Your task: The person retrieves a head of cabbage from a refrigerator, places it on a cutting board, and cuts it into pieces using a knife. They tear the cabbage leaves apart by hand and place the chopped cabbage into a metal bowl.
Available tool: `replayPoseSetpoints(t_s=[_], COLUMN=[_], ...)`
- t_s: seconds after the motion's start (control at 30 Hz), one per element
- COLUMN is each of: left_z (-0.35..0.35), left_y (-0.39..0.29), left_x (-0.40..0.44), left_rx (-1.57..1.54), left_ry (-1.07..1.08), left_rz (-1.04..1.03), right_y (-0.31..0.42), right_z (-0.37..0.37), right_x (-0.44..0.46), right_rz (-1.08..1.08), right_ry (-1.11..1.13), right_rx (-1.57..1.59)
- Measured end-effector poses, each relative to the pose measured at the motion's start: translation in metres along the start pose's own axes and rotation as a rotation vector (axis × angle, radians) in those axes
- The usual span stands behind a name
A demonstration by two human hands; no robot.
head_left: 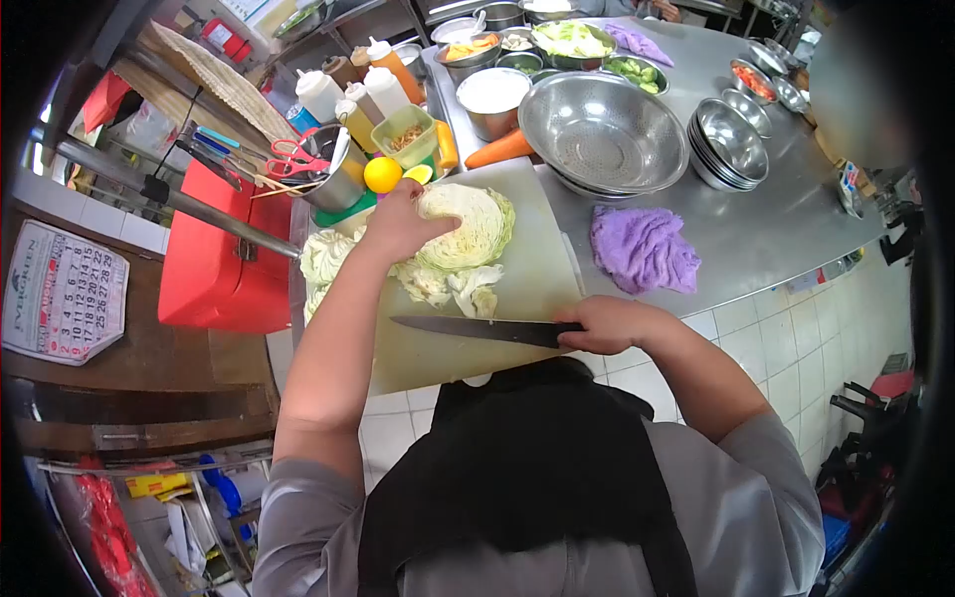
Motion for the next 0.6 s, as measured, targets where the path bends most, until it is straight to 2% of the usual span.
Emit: replayPoseSetpoints(t_s=[0.17,0.27,0.37,0.6], left_z=[-0.007,-0.012,-0.021,0.017], left_y=[-0.027,-0.025,0.000,-0.013], left_x=[-0.010,-0.010,-0.001,-0.051], left_rx=[-0.111,-0.269,-0.430,-0.334], left_ry=[0.060,0.041,0.034,-0.221], left_rz=[0.102,0.214,0.217,-0.020], right_y=[-0.001,-0.004,0.004,0.000], right_z=[0.007,0.001,0.007,0.012], right_x=[0.003,0.005,0.002,0.024], right_rz=[-0.016,0.025,0.036,0.043], right_ry=[0.106,0.000,0.006,-0.093], right_rx=[0.050,-0.026,-0.024,-0.145])
Point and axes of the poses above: each hand's wrist, its own x-axis towards the middle knuckle, its own z-axis out of the back of the hand, y = z × x, the point moved 1 cm from there along x, towards the middle knuckle, and after that the axes turned 9 degrees about -x, right-handed, at the moved point
